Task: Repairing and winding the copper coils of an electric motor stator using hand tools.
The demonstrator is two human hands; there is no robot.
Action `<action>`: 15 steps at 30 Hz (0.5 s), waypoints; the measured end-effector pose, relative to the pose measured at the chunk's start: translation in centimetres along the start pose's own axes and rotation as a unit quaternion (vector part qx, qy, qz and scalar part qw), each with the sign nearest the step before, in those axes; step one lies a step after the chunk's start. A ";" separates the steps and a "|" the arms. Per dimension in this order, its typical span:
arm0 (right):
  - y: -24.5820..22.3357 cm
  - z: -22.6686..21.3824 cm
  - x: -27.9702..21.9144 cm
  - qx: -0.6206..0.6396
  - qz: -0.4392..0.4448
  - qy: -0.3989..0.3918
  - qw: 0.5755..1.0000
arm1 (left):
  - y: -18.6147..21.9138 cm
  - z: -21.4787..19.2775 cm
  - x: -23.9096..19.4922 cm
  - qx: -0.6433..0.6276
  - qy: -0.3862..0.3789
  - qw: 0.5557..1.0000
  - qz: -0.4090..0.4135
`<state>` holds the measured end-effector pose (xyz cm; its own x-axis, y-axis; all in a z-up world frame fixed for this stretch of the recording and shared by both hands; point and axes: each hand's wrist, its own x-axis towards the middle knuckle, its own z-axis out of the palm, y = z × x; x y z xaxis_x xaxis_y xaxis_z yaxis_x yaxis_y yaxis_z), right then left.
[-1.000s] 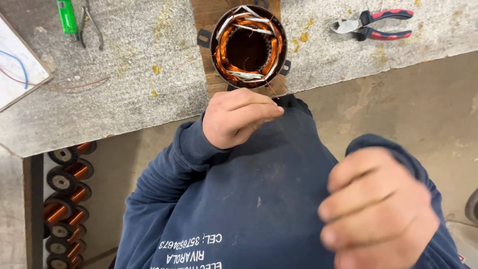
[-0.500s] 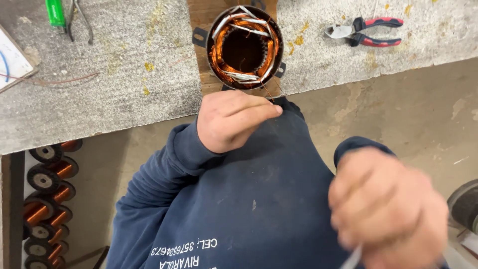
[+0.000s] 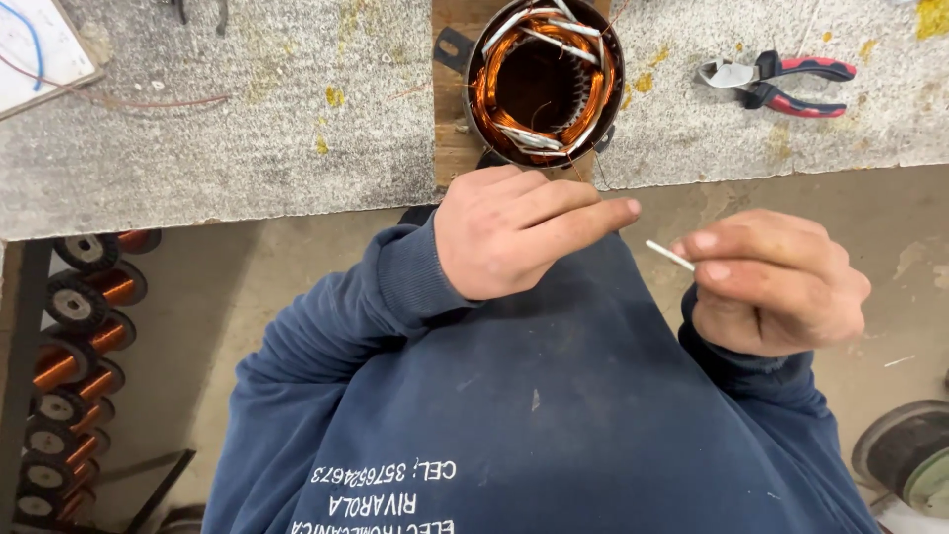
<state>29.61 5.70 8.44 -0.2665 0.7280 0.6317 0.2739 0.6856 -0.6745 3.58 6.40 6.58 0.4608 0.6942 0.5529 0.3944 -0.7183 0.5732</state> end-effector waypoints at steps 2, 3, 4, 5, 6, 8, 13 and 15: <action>0.4 0.4 0.6 0.030 -0.020 0.004 0.999 | -0.1 0.1 -0.1 -0.012 -0.004 1.000 -0.009; 0.2 0.6 0.8 0.031 -0.020 0.002 0.999 | -0.1 0.1 -0.2 -0.011 -0.002 1.000 -0.011; 0.1 0.7 1.1 0.028 -0.018 -0.004 0.999 | -0.1 0.1 -0.2 -0.008 0.000 1.000 -0.006; 0.0 0.8 1.3 0.025 -0.016 -0.010 1.000 | 0.0 0.2 -0.2 -0.005 0.001 1.000 -0.002; 0.0 0.8 1.3 0.026 -0.016 -0.012 0.999 | 0.0 0.2 -0.3 -0.005 0.003 1.000 -0.004; 0.0 0.8 1.4 0.020 -0.020 -0.024 0.999 | -0.1 0.3 -0.3 -0.013 0.002 1.000 -0.001; 0.2 1.0 1.7 0.012 -0.037 -0.035 0.999 | -0.2 0.6 -0.4 -0.011 0.007 1.000 0.001; 0.2 1.0 1.8 0.011 -0.036 -0.028 0.999 | -0.2 0.6 -0.5 -0.012 0.008 1.000 0.003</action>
<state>28.27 7.11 9.02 -0.3360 0.6746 0.6572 0.2319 0.7356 -0.6365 3.79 6.19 5.85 0.4507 0.6907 0.5655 0.3729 -0.7213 0.5837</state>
